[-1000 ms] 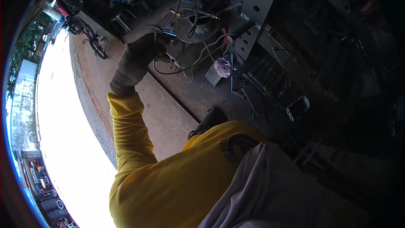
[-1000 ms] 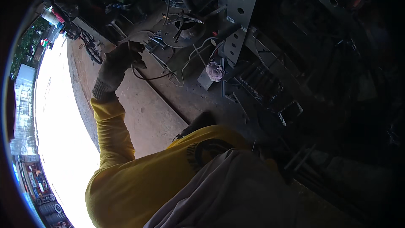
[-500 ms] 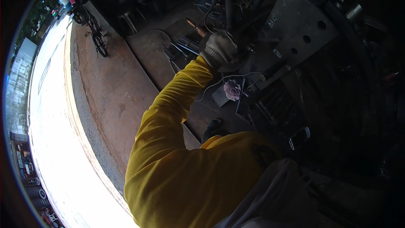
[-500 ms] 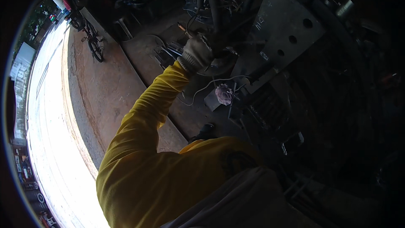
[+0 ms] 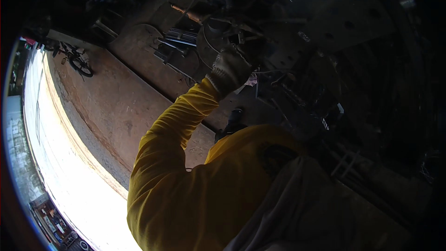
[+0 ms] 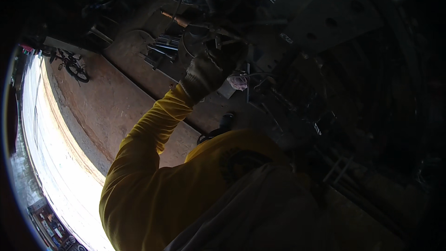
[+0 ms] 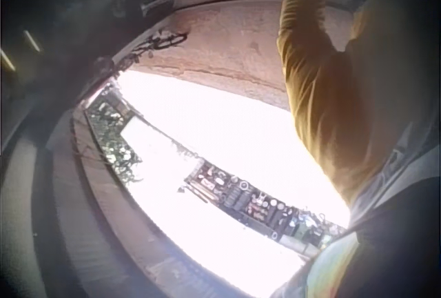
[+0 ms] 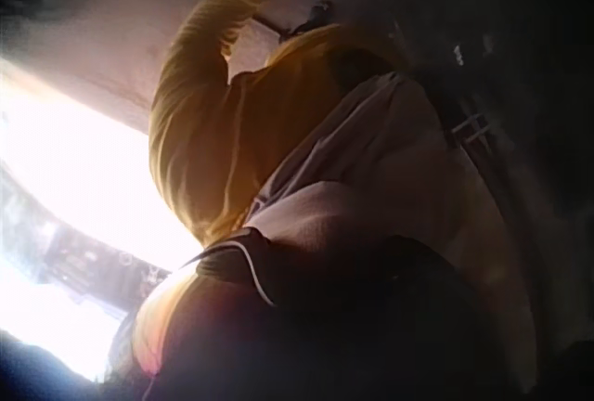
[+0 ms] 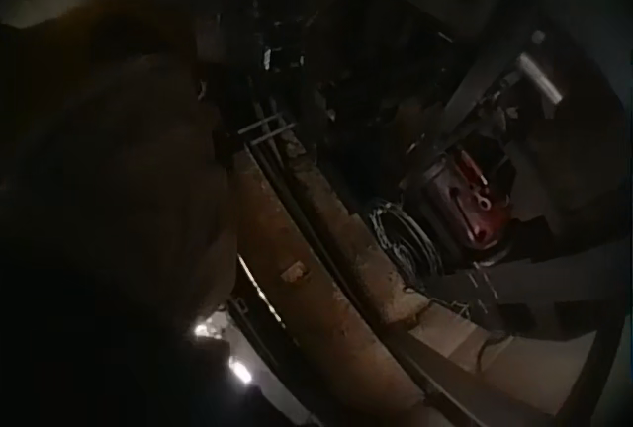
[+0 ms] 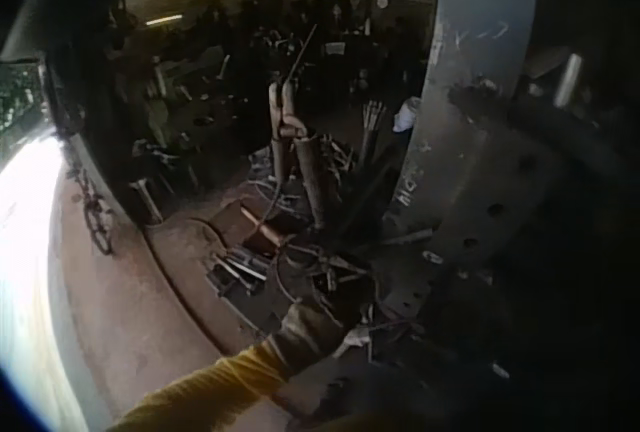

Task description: The person assembles a metal structure by positioning curved and straight metal pieces, securing them with locking pliers, and tightening bolts with a wrench.

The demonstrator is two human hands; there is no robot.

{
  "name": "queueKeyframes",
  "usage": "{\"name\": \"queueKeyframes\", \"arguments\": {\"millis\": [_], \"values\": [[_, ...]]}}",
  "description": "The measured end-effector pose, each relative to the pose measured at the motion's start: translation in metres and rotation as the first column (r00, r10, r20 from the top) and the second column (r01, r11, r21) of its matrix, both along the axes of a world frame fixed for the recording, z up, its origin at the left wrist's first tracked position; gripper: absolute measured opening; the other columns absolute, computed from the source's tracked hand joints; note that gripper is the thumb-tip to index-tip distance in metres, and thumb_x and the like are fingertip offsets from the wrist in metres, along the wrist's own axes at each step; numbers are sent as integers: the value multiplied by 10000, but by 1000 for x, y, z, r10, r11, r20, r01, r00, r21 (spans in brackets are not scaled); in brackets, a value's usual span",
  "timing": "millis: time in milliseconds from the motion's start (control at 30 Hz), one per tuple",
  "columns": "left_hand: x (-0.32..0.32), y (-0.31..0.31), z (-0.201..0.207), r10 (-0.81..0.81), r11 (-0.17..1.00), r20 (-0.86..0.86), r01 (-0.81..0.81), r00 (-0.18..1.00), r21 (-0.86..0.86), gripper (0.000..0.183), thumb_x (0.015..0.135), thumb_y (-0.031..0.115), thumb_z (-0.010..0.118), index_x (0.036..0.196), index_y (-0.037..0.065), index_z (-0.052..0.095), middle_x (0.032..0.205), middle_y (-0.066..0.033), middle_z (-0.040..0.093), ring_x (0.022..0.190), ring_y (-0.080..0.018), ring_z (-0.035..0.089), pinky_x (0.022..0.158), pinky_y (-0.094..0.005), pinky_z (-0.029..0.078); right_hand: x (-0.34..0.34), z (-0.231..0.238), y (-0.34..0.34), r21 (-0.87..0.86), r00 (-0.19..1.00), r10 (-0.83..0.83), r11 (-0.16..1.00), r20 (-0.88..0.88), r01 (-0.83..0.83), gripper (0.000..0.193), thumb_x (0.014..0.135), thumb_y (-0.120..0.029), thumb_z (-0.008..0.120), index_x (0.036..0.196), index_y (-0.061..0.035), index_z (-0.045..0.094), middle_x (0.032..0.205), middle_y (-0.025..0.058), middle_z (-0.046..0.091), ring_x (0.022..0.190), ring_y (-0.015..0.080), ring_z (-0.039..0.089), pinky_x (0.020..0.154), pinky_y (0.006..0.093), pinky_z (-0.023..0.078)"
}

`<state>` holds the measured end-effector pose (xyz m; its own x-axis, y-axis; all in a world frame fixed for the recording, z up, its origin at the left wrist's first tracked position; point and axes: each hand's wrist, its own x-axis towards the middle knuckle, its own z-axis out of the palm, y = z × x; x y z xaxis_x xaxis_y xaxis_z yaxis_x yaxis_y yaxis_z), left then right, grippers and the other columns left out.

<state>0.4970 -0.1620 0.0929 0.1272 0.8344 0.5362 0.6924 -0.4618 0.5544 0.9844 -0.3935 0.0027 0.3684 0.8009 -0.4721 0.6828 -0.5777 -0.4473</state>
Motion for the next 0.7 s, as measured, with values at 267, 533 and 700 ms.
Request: {"name": "queueKeyframes", "arguments": {"millis": [267, 533, 700], "values": [[-1, 11, 22, -138, 990, -40, 136, 990, -46, 439, 855, 181, 668, 1288, 131, 620, 1231, -127, 655, 1032, -311, 679, 861, -409, 559, -6, 2, -3, 64, 994, 101, 992, 50, -104, 339, 943, -263, 630, 1228, -80, 624, 1228, 145, 616, 1107, 310, 605, 965, 427, 477], [34, -7, 105, -161, 985, -524, 171, 837, -29, 583, 715, 110, 758, 1277, 112, 603, 1202, -103, 651, 1038, -296, 654, 864, -417, 547, 11, 35, -7, 258, 617, 478, 620, 625, -741, 294, 930, -198, 658, 1192, -65, 661, 1157, 115, 674, 1019, 251, 652, 905, 401, 517], [69, -17, 117, -510, 860, -191, 502, 839, -93, 392, 719, 84, 769, 1102, 99, 685, 1068, -92, 680, 943, -278, 675, 819, -395, 554, -25, 138, -8, 403, 923, -60, 888, -380, 223, 198, 939, -197, 670, 1027, -25, 711, 866, 49, 694, 756, 128, 626, 683, 283, 506]]}}
